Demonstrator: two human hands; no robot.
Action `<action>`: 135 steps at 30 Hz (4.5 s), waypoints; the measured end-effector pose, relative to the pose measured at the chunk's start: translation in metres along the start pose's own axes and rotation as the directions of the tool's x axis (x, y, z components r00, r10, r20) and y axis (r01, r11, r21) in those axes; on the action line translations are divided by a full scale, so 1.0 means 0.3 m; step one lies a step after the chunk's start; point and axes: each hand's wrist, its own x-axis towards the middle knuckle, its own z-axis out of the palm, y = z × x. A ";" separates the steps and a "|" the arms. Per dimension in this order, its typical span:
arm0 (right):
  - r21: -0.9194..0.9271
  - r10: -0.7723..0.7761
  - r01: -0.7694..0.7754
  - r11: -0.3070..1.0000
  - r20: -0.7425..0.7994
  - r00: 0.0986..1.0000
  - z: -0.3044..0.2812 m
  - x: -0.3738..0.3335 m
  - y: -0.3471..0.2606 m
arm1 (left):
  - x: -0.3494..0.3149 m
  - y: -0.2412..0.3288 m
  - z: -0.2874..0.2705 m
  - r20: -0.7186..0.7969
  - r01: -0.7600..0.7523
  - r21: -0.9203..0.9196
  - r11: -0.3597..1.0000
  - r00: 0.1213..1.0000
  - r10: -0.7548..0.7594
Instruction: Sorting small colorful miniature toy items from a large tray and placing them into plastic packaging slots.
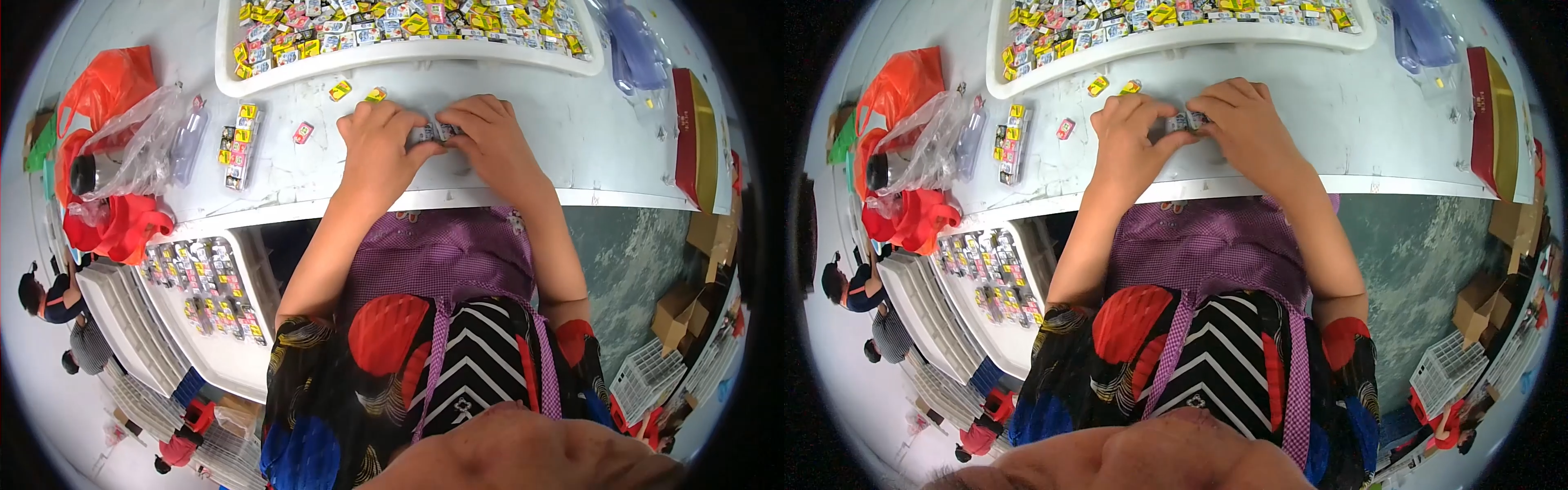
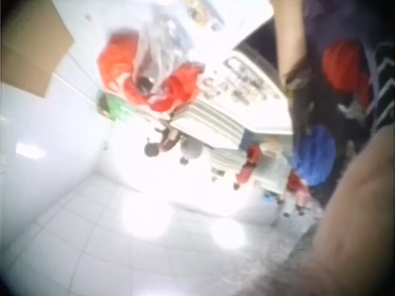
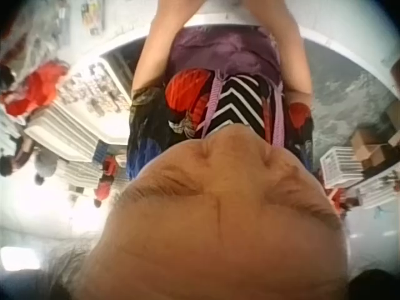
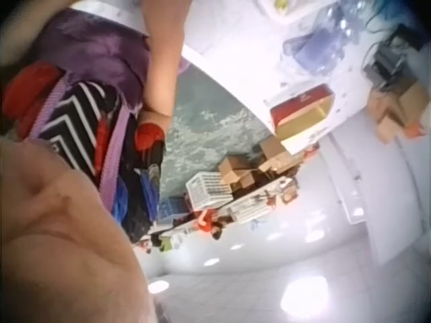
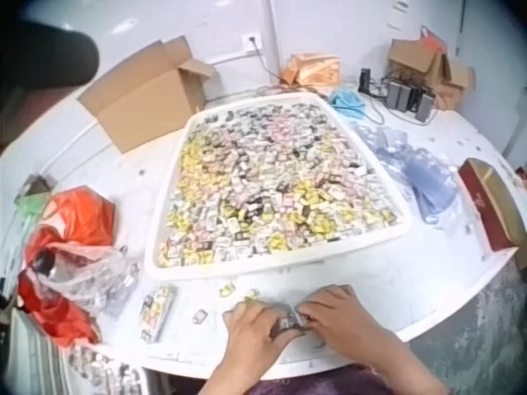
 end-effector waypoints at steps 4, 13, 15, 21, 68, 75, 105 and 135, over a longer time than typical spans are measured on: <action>-0.060 -0.040 0.037 0.998 -0.045 0.998 0.021 -0.021 0.014 | -0.004 -0.009 0.007 0.003 0.022 -0.017 1.000 1.000 -0.022; -0.519 -0.168 0.135 0.844 -0.017 0.986 0.041 -0.088 -0.024 | -0.066 0.007 0.012 -0.071 -0.094 0.132 0.987 0.992 0.104; -0.484 -0.103 0.094 0.870 0.008 0.995 0.042 -0.098 -0.038 | -0.074 0.018 0.016 -0.076 -0.111 0.192 0.975 0.989 0.128; -0.469 -0.057 0.100 0.877 0.105 0.993 0.017 -0.100 -0.067 | -0.081 0.025 0.032 -0.076 -0.179 0.324 0.929 0.974 0.215; -0.213 -0.197 0.186 0.959 -0.035 0.980 0.097 -0.069 -0.041 | -0.176 0.071 -0.016 -0.038 -0.062 -0.161 0.985 0.998 0.057; -0.266 -0.155 0.128 0.955 -0.083 0.985 0.100 -0.084 -0.083 | -0.096 0.021 -0.012 -0.132 0.032 -0.065 0.997 0.990 -0.040; -0.409 0.002 -0.058 0.911 -0.135 0.991 -0.377 0.381 0.248 | 0.435 -0.032 0.028 -0.098 -0.332 0.222 0.917 0.928 0.360; 0.682 0.280 -0.146 0.717 -0.090 0.956 -0.113 0.020 -0.009 | -0.093 -0.034 -0.103 0.203 0.293 -0.371 0.881 0.952 -0.231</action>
